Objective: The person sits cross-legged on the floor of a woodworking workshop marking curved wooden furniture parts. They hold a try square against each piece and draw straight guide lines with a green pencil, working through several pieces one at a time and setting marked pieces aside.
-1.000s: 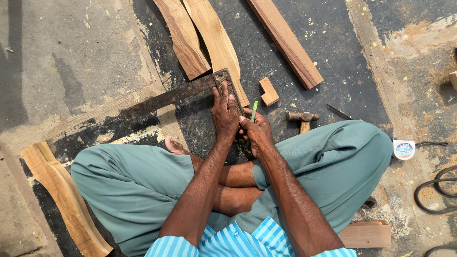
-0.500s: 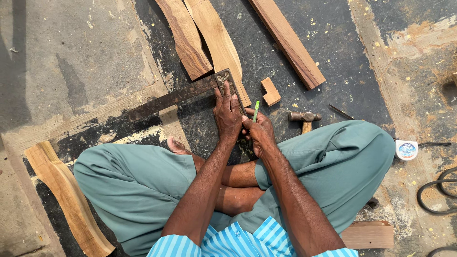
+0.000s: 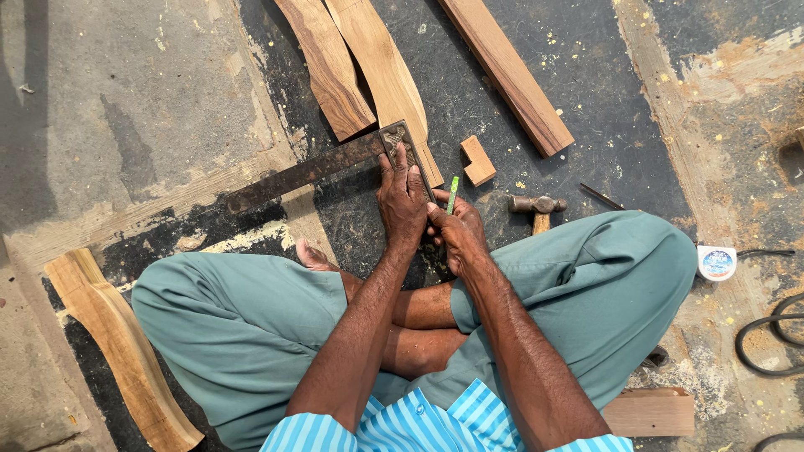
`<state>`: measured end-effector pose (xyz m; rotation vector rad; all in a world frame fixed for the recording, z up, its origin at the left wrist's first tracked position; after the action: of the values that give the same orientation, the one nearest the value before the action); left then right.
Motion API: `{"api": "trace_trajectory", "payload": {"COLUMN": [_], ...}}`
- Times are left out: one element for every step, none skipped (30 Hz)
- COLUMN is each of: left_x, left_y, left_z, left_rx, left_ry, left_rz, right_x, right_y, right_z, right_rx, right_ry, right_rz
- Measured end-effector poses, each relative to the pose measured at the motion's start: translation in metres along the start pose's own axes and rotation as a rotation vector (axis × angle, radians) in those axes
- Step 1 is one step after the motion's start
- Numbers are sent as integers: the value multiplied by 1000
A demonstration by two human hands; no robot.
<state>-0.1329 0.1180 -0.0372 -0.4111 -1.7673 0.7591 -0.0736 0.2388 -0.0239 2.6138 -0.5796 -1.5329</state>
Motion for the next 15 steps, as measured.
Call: {"api": "trace_trajectory", "payload": {"left_x": [-1, -1, -2, -2, -2, -2, -3, -3, -3, -2, -2, -1, 0, 1, 1], "left_y": [0, 1, 1, 2, 1, 2, 2, 3, 3, 4, 4, 4, 3, 2, 2], "left_z": [0, 0, 0, 0, -1, 0, 0, 0, 0, -1, -1, -2, -2, -3, -4], "left_rx": [-5, -10, -6, -1, 6, 4, 0, -4, -11, -17, -21, -13, -6, 2, 15], "left_ry": [-2, -4, 4, 13, 20, 5, -8, -22, -35, -48, -59, -52, -48, -50, -48], "left_rz": [-9, -19, -9, 0, 12, 20, 25, 27, 49, 72, 95, 89, 82, 75, 81], "right_x": [0, 1, 3, 4, 6, 8, 9, 9, 9, 7, -2, -16, -31, -42, -54], "right_y": [0, -1, -1, -2, -1, -1, -1, -3, -7, -10, -20, -31, -39, -43, -49], "right_z": [0, 1, 1, 2, 2, 2, 2, 2, 2, 1, 2, 1, -1, -1, 0], "right_rx": [-1, 0, 1, 1, -8, -17, -22, 3, 24, 44, 102, 161, 220, 225, 229], "right_ry": [-2, 2, 6, 10, 9, 7, 3, 5, 8, 11, -73, -158, -241, -305, -365], "right_rz": [0, 2, 4, 7, 12, 17, 21, 8, -4, -15, -215, -415, -617, -559, -502]}}
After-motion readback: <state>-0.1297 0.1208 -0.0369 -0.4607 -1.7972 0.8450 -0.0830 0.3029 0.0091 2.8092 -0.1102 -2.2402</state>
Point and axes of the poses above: each hand's wrist, its own z-axis towards the middle knuckle, its own y-axis out of the palm, x = y × z, the point moved 7 cm from there along z, towards the middle knuckle, and after that the axes turned 15 degrees about -y, right-handed, at the moved point
